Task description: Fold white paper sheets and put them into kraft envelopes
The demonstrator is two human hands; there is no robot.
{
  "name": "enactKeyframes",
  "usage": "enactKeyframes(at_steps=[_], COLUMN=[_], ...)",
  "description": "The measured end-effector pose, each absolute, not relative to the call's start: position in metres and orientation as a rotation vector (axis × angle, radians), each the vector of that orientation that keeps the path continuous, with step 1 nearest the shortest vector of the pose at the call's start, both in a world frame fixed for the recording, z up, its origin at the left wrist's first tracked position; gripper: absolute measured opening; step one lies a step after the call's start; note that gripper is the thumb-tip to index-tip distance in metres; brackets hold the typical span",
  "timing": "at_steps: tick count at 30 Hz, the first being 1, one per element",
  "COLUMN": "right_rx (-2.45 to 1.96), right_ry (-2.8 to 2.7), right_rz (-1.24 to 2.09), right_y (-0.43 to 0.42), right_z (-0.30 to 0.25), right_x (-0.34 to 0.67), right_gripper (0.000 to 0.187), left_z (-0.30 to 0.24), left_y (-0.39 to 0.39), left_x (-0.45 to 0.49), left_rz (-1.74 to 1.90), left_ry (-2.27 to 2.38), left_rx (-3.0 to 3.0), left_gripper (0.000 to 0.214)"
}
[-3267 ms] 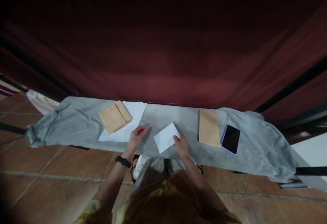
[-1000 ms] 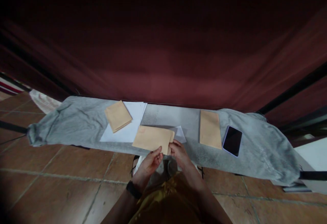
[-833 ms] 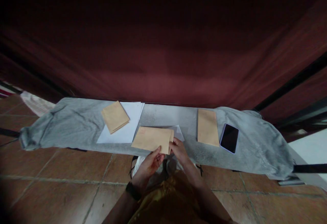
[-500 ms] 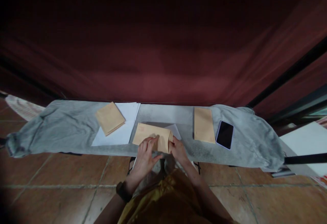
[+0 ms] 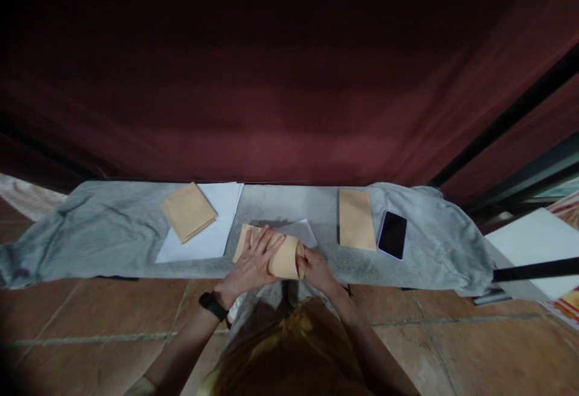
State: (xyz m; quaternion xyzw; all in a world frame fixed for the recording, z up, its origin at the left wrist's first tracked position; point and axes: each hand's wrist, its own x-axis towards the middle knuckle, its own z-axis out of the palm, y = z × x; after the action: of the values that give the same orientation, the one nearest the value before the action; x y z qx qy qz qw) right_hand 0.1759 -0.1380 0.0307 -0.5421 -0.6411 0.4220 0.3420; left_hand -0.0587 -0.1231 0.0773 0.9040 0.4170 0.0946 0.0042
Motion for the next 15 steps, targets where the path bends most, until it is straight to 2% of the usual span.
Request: enactKeyframes(at_steps=[6, 10, 13, 15], right_rx=[-1.438, -1.580, -1.691, -1.723], right_ry=[-1.603, -1.552, -1.543, -1.569], right_rz=[1.107, 1.069, 0.946, 0.745], right_y=[-0.135, -0.130, -0.131, -0.135], right_z=[0.029, 0.026, 0.024, 0.026], right_x=[0.183, 0.189, 0.192, 0.194], right_gripper=[0.027, 0.021, 0.017, 0.018], left_z=[0.077, 0.073, 0.067, 0.062], left_y=[-0.115, -0.114, -0.113, -0.114], left_x=[-0.057, -0.050, -0.043, -0.040], left_rz=[0.282, 0.283, 0.298, 0.297], left_ry=[1.264, 1.307, 1.310, 1.301], left_rx=[2.855, 2.831, 2.815, 2.802], left_gripper=[0.107, 0.104, 0.103, 0.104])
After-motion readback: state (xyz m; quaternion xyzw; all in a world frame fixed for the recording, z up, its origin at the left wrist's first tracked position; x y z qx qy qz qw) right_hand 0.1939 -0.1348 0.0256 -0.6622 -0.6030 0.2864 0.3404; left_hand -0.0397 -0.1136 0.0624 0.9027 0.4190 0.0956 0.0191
